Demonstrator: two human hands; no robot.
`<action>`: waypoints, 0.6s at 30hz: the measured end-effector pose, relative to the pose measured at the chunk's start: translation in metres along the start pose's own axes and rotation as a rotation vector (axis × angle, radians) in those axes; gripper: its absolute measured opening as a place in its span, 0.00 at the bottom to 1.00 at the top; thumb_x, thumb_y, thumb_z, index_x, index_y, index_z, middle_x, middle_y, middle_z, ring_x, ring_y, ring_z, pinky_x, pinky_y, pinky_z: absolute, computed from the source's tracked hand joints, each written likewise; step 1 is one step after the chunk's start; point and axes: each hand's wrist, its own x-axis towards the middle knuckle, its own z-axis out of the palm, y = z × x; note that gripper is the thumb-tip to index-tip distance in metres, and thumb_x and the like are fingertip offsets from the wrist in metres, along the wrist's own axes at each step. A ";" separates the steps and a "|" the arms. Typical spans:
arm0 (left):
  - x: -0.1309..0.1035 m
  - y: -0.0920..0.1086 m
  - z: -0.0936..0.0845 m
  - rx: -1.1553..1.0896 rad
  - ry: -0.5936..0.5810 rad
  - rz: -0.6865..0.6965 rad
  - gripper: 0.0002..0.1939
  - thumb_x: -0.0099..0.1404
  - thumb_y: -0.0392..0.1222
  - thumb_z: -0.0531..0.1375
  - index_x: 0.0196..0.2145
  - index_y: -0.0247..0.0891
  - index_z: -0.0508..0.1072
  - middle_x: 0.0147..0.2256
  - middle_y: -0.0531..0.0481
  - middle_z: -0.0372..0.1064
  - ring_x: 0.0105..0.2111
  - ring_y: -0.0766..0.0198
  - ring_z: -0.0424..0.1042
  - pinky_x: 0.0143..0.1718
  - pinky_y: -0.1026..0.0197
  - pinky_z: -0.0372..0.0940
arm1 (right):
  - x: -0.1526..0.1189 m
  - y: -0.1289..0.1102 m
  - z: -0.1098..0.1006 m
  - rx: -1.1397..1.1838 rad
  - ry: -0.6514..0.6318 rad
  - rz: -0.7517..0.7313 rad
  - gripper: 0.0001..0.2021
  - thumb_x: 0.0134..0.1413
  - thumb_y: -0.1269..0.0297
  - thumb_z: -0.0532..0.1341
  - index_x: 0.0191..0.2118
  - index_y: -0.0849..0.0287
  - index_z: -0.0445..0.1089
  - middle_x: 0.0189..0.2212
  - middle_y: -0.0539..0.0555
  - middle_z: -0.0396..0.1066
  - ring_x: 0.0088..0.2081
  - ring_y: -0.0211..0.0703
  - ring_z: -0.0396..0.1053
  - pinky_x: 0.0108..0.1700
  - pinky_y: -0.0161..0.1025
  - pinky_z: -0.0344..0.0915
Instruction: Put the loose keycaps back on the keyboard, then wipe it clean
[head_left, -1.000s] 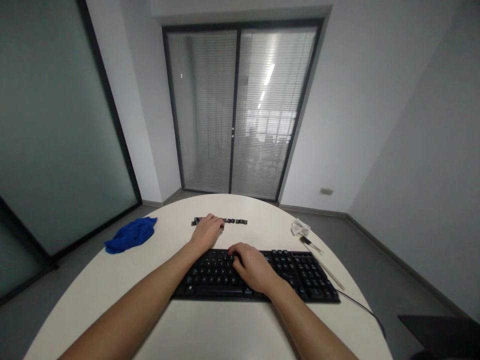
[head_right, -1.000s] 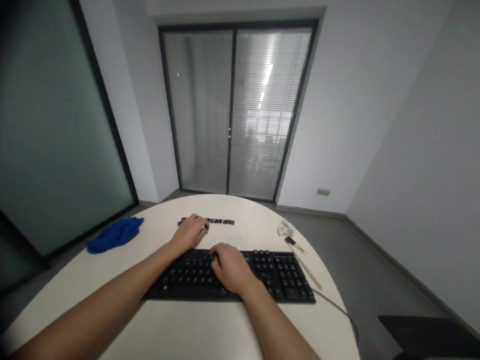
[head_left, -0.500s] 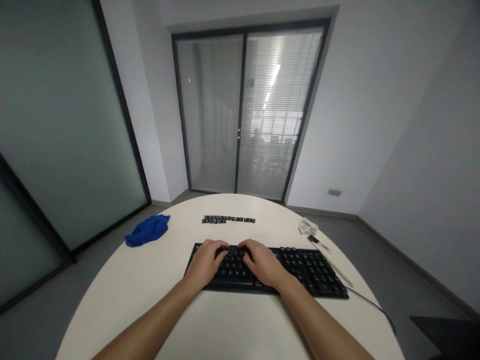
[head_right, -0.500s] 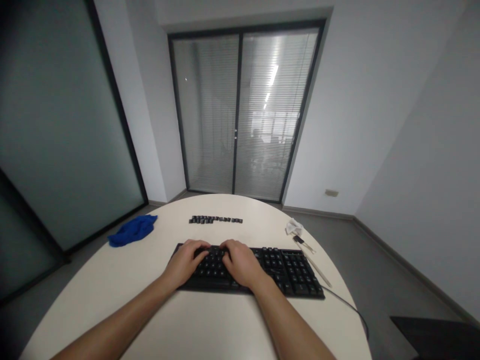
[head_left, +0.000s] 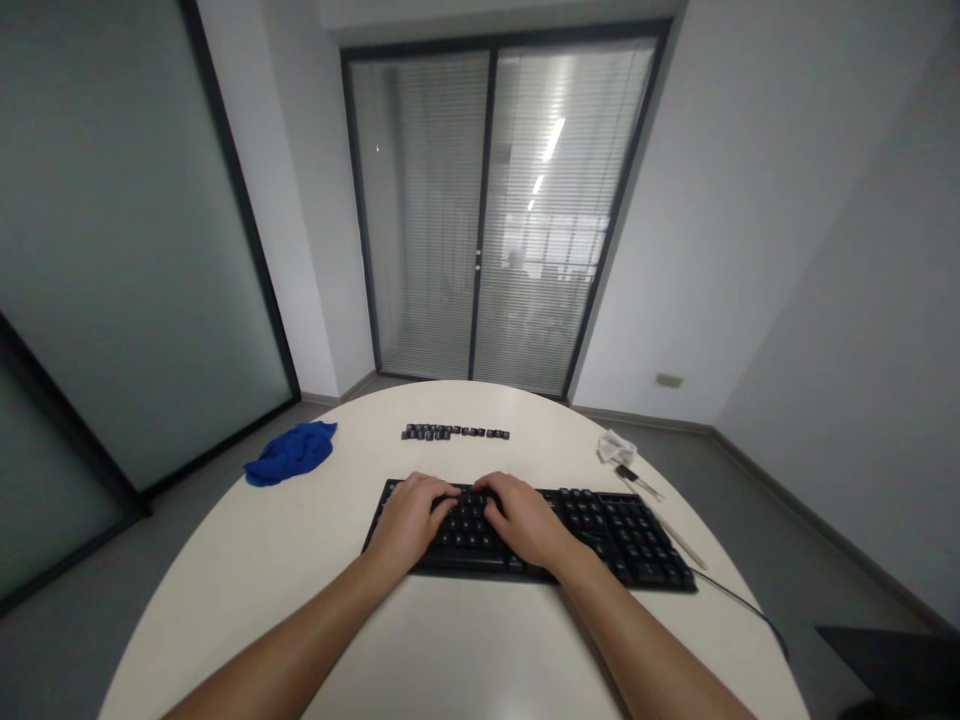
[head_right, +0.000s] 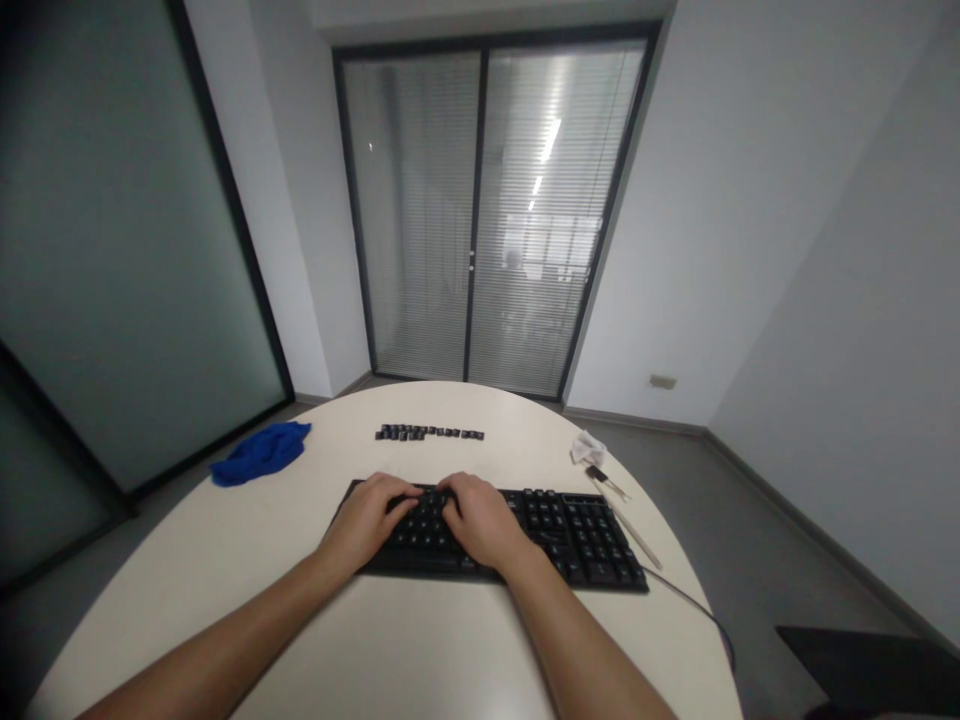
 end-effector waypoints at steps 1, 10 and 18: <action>0.000 0.001 0.000 0.013 -0.006 0.013 0.08 0.67 0.36 0.62 0.41 0.43 0.79 0.41 0.51 0.78 0.45 0.57 0.72 0.50 0.54 0.65 | 0.000 0.000 0.000 -0.001 -0.001 -0.001 0.15 0.59 0.73 0.54 0.49 0.59 0.71 0.45 0.57 0.74 0.49 0.46 0.70 0.55 0.42 0.62; 0.004 0.010 -0.004 0.162 -0.110 0.106 0.11 0.69 0.35 0.58 0.44 0.42 0.79 0.43 0.48 0.77 0.44 0.56 0.71 0.50 0.53 0.65 | 0.000 -0.002 -0.002 -0.007 -0.007 -0.010 0.15 0.59 0.75 0.54 0.48 0.58 0.71 0.44 0.56 0.74 0.48 0.46 0.70 0.55 0.42 0.62; 0.002 0.006 -0.002 0.155 -0.052 0.060 0.10 0.70 0.37 0.56 0.44 0.42 0.76 0.41 0.48 0.76 0.44 0.57 0.72 0.50 0.55 0.65 | -0.001 -0.001 -0.003 0.034 -0.019 -0.136 0.20 0.58 0.77 0.55 0.53 0.55 0.72 0.47 0.55 0.73 0.50 0.46 0.67 0.56 0.43 0.61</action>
